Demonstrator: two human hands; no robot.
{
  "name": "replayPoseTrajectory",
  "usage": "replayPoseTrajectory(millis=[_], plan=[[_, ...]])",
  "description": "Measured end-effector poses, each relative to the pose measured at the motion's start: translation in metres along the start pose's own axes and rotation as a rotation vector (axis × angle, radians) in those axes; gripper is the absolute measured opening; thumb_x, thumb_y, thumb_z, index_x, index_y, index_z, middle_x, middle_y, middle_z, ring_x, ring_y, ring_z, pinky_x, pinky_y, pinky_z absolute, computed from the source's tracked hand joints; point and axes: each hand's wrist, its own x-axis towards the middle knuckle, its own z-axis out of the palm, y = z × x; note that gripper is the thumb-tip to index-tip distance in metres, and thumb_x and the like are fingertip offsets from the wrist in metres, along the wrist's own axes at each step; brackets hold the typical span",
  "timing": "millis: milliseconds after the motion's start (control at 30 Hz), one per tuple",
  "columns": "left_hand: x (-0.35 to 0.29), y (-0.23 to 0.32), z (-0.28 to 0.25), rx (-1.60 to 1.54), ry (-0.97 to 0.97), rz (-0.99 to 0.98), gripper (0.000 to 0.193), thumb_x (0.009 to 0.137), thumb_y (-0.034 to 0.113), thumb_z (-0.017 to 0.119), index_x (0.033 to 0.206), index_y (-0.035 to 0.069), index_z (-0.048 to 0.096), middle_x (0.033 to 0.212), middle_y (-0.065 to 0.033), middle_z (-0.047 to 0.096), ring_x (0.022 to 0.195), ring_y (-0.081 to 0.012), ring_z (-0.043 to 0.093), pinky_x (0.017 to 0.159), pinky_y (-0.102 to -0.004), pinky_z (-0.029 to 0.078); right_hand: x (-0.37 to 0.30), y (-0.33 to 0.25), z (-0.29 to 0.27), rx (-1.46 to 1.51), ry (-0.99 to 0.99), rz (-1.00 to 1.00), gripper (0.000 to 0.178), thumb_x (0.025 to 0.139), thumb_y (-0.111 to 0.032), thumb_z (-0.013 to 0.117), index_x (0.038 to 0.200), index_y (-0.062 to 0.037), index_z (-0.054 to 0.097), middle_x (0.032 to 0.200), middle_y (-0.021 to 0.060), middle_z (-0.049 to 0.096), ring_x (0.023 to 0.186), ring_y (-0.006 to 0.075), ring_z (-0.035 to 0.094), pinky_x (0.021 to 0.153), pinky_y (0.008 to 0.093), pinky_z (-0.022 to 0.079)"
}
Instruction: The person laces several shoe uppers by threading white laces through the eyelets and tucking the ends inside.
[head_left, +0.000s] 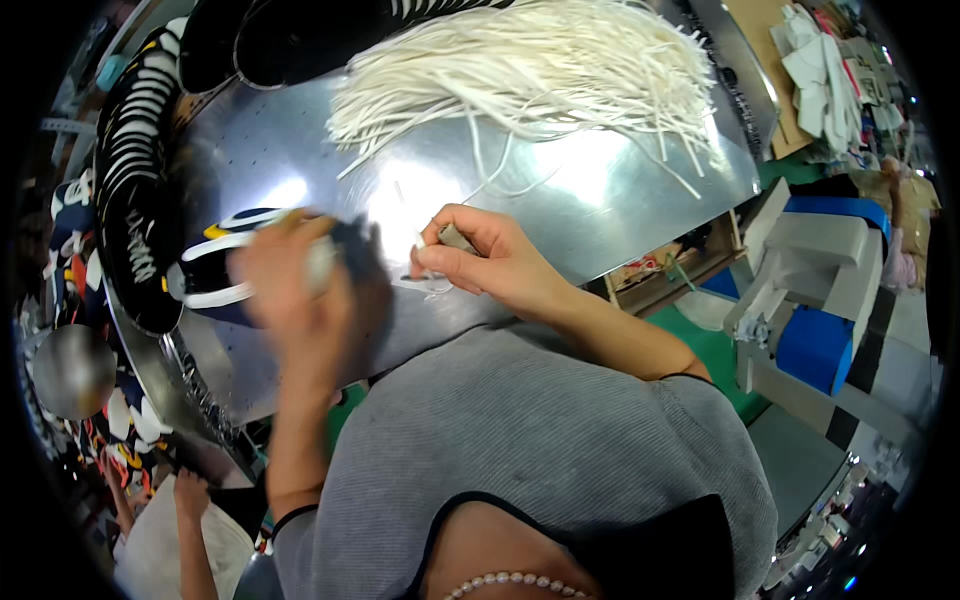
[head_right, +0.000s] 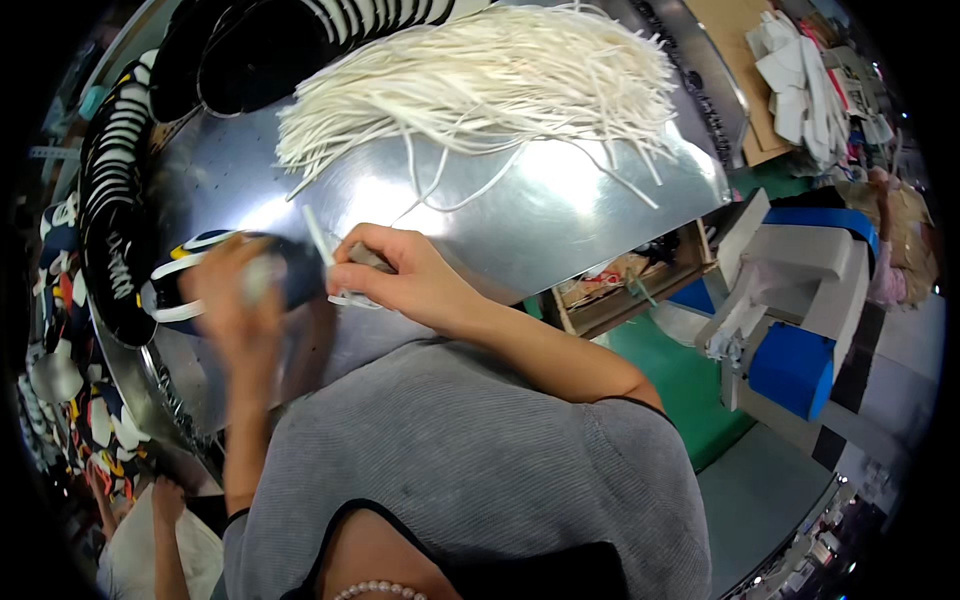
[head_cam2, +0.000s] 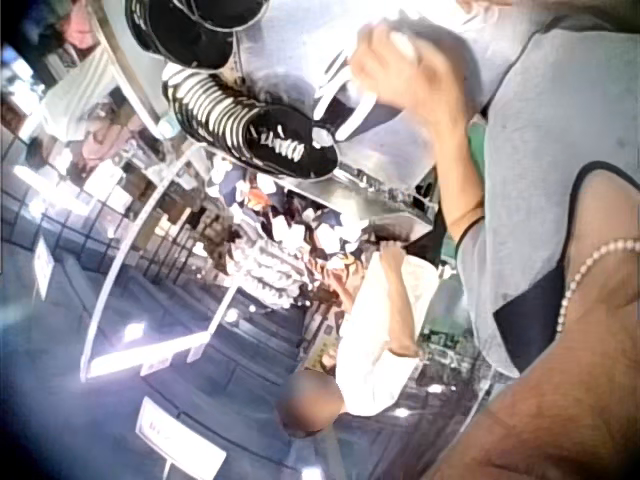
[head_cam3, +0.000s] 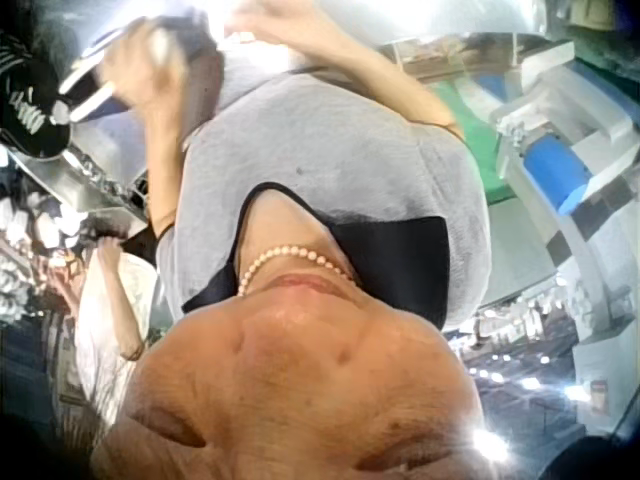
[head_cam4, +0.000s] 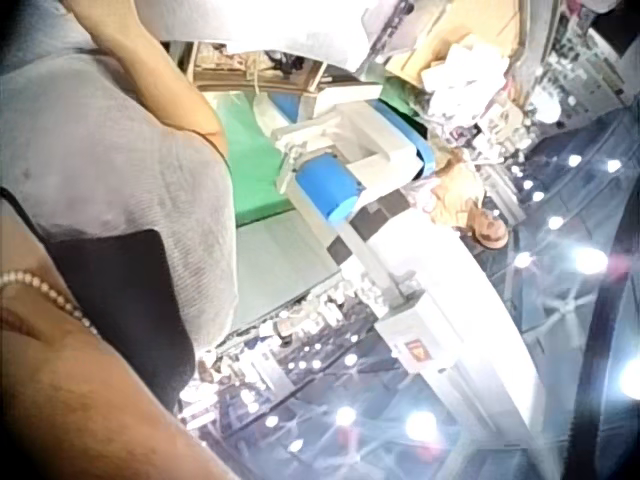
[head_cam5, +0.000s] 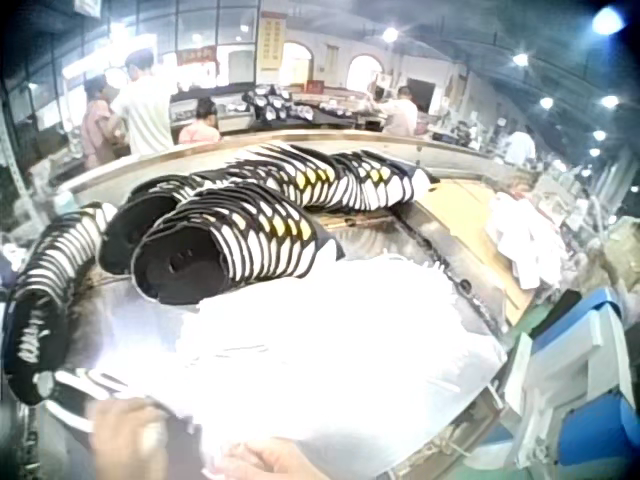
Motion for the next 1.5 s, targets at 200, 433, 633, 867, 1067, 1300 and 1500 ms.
replayPoseTrajectory(millis=[200, 433, 633, 867, 1067, 1300, 1500], plan=[[-0.022, -0.016, 0.017, -0.317, 0.126, -0.241, 0.03, 0.085, 0.003, 0.067, 0.115, 0.0, 0.064, 0.115, -0.0175, 0.062, 0.105, -0.0354, 0.057, 0.094, -0.0432, 0.046, 0.013, -0.013, 0.023, -0.083, -0.054, -0.004, 0.012, 0.095, -0.015, 0.066, 0.104, -0.0068, 0.063, 0.081, -0.0005, 0.062, 0.058, 0.0005, 0.04, 0.05, 0.018, 0.029], [-0.014, -0.091, -0.041, 0.038, -0.3, -0.393, 0.028, 0.095, 0.026, 0.063, 0.101, -0.001, 0.07, 0.087, -0.0161, 0.067, 0.083, -0.0346, 0.064, 0.075, -0.0423, 0.049, 0.1, 0.021, 0.066, 0.007, -0.087, 0.064, 0.013, 0.096, -0.017, 0.065, 0.099, -0.0043, 0.064, 0.079, -0.002, 0.066, 0.056, 0.0015, 0.039, 0.05, 0.019, 0.031], [-0.012, -0.13, -0.012, -1.0, -0.929, -1.179, 0.068, 0.1, 0.06, 0.045, 0.108, -0.002, 0.069, 0.09, -0.0096, 0.07, 0.086, -0.0178, 0.065, 0.078, -0.0331, 0.049, 0.116, 0.034, 0.069, -0.156, -0.037, 0.141, 0.014, 0.096, -0.017, 0.065, 0.098, -0.0027, 0.065, 0.077, -0.0009, 0.068, 0.06, 0.0024, 0.053, 0.054, 0.0187, 0.041], [-0.011, -0.069, -0.001, -1.694, -0.315, -0.995, 0.061, 0.104, 0.045, 0.047, 0.141, -0.002, 0.047, 0.14, -0.0142, 0.055, 0.133, -0.0228, 0.049, 0.113, -0.0354, 0.036, 0.104, 0.03, 0.059, -0.124, -0.051, -0.1, 0.011, 0.094, -0.012, 0.064, 0.093, -0.0022, 0.067, 0.08, 0.0014, 0.069, 0.075, 0.0044, 0.059, 0.072, 0.0195, 0.046], [-0.013, -0.062, 0.01, -1.704, -0.279, -1.1, 0.055, 0.104, 0.044, 0.05, 0.133, -0.003, 0.053, 0.131, -0.0123, 0.059, 0.124, -0.0223, 0.053, 0.112, -0.0359, 0.036, 0.095, 0.013, 0.06, -0.118, -0.092, 0.0, 0.012, 0.095, -0.014, 0.064, 0.093, -0.003, 0.066, 0.078, 0.0, 0.067, 0.07, 0.0033, 0.055, 0.065, 0.0193, 0.041], [-0.022, -0.049, 0.012, -1.474, -0.118, -1.034, 0.028, 0.098, 0.03, 0.065, 0.1, 0.003, 0.071, 0.096, -0.0023, 0.069, 0.087, -0.0094, 0.061, 0.08, -0.0239, 0.048, 0.089, 0.025, 0.053, -0.22, -0.072, -0.031, 0.015, 0.095, -0.016, 0.063, 0.098, -0.0024, 0.067, 0.077, -0.0002, 0.066, 0.068, 0.0038, 0.055, 0.061, 0.0206, 0.041], [-0.012, -0.03, -0.002, -1.363, -0.022, -0.953, 0.02, 0.095, 0.022, 0.067, 0.098, 0.002, 0.071, 0.088, -0.0023, 0.07, 0.08, -0.0094, 0.063, 0.072, -0.0228, 0.049, 0.073, 0.016, 0.059, -0.425, -0.033, -0.074, 0.019, 0.096, -0.018, 0.063, 0.103, 0.0002, 0.065, 0.077, 0.0022, 0.068, 0.067, 0.0067, 0.058, 0.061, 0.0234, 0.045]])
